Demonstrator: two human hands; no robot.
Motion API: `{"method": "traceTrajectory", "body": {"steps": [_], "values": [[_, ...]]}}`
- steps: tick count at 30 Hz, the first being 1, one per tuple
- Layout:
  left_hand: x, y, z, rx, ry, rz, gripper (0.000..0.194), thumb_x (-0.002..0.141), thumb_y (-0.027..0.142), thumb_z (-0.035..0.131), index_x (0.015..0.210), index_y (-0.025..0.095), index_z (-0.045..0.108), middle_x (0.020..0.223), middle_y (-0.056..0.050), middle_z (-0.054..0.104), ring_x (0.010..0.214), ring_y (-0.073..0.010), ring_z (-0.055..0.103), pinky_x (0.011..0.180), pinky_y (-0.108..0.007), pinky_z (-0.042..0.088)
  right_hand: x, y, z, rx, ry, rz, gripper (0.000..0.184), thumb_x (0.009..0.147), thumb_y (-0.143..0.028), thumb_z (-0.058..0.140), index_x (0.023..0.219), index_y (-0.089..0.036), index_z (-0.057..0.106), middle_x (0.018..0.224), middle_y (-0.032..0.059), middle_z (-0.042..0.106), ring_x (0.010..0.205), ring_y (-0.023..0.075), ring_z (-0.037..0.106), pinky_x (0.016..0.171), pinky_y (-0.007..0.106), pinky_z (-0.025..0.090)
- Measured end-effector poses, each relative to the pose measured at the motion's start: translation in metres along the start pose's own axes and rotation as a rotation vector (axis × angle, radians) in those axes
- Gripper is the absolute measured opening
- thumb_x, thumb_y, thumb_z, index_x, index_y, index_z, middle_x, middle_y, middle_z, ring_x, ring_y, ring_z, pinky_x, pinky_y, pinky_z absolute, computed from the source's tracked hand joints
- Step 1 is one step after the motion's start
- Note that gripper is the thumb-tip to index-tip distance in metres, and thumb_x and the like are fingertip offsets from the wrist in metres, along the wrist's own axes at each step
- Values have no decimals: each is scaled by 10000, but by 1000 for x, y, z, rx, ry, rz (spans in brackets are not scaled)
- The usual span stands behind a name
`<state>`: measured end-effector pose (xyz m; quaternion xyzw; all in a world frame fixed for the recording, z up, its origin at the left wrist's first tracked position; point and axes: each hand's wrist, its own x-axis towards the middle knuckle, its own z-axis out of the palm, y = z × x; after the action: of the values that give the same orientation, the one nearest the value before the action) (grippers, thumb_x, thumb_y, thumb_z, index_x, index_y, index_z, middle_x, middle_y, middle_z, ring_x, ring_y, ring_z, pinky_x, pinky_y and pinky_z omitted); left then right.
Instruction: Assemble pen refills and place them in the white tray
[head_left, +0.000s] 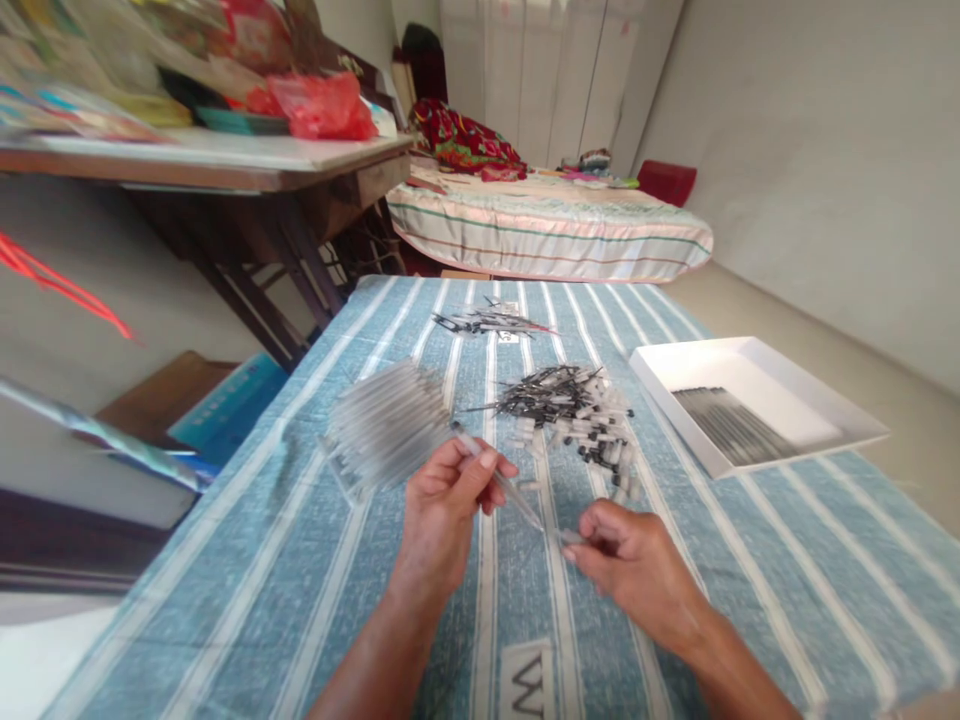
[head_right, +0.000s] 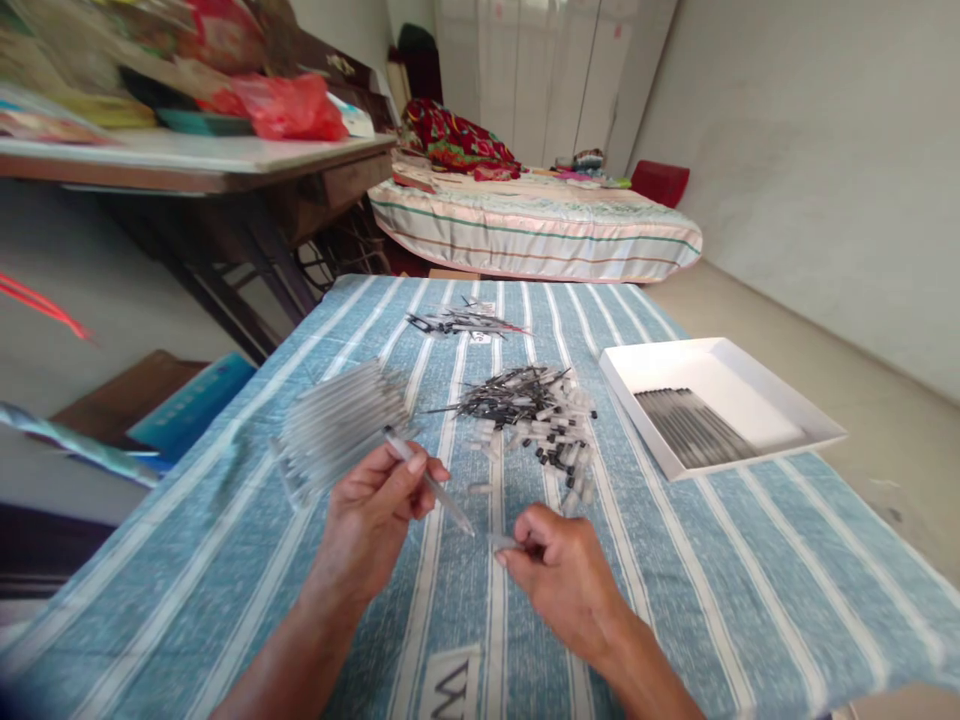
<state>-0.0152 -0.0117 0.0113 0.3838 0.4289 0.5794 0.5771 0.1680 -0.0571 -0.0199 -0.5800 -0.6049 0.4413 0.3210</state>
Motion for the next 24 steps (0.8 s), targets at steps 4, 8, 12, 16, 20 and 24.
{"method": "traceTrajectory", "body": {"steps": [4,8,12,16,20,24], "values": [[0,-2,0,-19,-13,3,106,748,234,632,773,157,564,675,-9,660,475,-56,491,471,-179,359,-1,-8,7,16,-8,-2,171,716,-219,576,643,-186,425,524,-72,386,468,61,372,432,167,297],[-1,-3,2,-16,-36,5,107,742,226,637,754,152,561,660,-7,655,474,-58,494,467,-181,362,1,-11,13,47,-12,-12,172,715,-207,571,640,-188,418,521,-76,378,467,58,353,424,161,288],[-1,-3,1,-14,-38,10,109,744,229,634,757,152,559,662,-7,654,475,-62,495,467,-185,367,2,-14,15,23,0,-42,187,716,-202,568,626,-188,406,507,-77,382,462,56,342,422,161,277],[0,-1,0,-13,-13,33,105,746,226,630,752,152,555,672,-10,658,471,-61,491,465,-185,367,3,-16,14,-17,16,-62,186,714,-202,567,619,-185,409,508,-77,378,461,54,327,419,164,257],[-1,-1,1,-8,-34,29,96,754,222,625,748,154,557,666,-5,656,475,-61,496,466,-182,369,5,-17,15,-22,20,-64,192,706,-193,570,613,-186,403,504,-79,366,455,53,319,418,167,253],[-3,-3,4,-3,-74,0,88,765,217,617,747,154,558,668,-2,653,482,-61,496,470,-180,376,5,-18,18,28,24,-42,205,714,-220,576,615,-190,399,498,-81,366,437,53,322,402,168,256]]}}
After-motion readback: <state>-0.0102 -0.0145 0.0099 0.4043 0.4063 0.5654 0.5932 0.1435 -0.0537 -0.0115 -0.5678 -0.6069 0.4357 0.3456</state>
